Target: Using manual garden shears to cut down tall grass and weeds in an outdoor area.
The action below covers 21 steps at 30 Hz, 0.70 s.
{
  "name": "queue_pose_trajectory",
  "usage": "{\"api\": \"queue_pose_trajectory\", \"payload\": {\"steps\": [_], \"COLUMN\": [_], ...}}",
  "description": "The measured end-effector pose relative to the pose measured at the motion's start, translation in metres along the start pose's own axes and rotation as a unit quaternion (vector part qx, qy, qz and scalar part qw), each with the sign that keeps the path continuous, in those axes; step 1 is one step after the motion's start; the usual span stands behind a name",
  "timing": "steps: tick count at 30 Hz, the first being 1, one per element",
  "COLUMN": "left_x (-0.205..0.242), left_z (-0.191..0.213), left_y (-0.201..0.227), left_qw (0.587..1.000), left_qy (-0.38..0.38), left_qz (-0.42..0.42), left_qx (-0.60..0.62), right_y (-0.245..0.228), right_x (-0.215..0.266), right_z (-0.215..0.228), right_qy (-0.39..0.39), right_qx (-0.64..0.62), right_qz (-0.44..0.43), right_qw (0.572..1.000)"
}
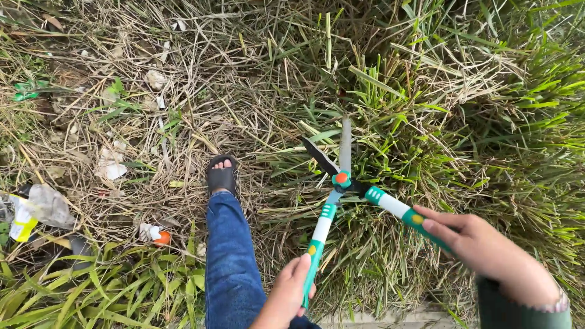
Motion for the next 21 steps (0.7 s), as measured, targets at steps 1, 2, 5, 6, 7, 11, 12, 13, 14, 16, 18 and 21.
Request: {"api": "queue_pose_trajectory", "payload": {"steps": [1,2,5,6,7,11,12,13,14,16,18,21], "left_x": [-0.008,-0.012,-0.064,-0.088,-0.072,-0.028,-0.027,-0.023,-0.019,-0.011,-0.005,-0.018], "left_z": [-0.011,-0.022,-0.059,-0.070,-0.054,-0.013,0.000,0.006,0.014,0.018,0.014,-0.003], "left_y": [0.010,0.016,-0.005,-0.016,0.005,0.007,0.010,0.004,0.004,0.008,0.019,0.046], "left_qw": [1.000,0.999,0.989,0.976,0.975,0.997,0.996,0.996,0.990,0.978,0.960,0.926], "left_qy": [-0.001,0.021,0.101,0.160,0.160,0.076,0.067,0.063,0.073,0.079,0.083,0.052], "left_qz": [0.002,0.008,-0.031,-0.071,-0.081,-0.026,-0.049,-0.050,-0.071,-0.094,-0.078,-0.144], "left_qx": [0.000,0.042,0.104,0.133,0.133,0.010,-0.033,-0.039,-0.101,-0.169,-0.257,-0.346], "right_y": [-0.027,-0.050,-0.081,-0.084,-0.086,-0.035,-0.022,0.005,0.025,0.061,0.091,0.110], "right_x": [0.002,0.008,0.017,0.015,0.012,0.019,0.019,0.017,0.014,0.017,0.023,0.028], "right_z": [-0.015,-0.030,-0.111,-0.142,-0.125,-0.091,-0.080,-0.081,-0.079,-0.085,-0.102,-0.120], "right_qy": [-0.001,0.009,0.038,0.050,0.057,0.017,0.019,0.022,0.042,0.065,0.058,0.126], "right_qx": [0.000,0.118,0.150,0.071,0.070,-0.161,-0.225,-0.229,-0.248,-0.270,-0.352,-0.423], "right_qz": [-0.002,-0.003,-0.011,-0.017,-0.010,-0.042,-0.023,-0.026,0.026,0.076,0.041,-0.038], "right_qw": [1.000,0.993,0.988,0.996,0.996,0.986,0.974,0.973,0.968,0.958,0.933,0.896]}}
Point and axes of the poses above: each hand's wrist, its own x-axis away from the middle knuckle, its own z-axis out of the back of the hand, y = z × x, the point moved 6 cm from there along -x, towards the middle knuckle, and after that the axes turned 1 degree about x, right-handed, at the moved point
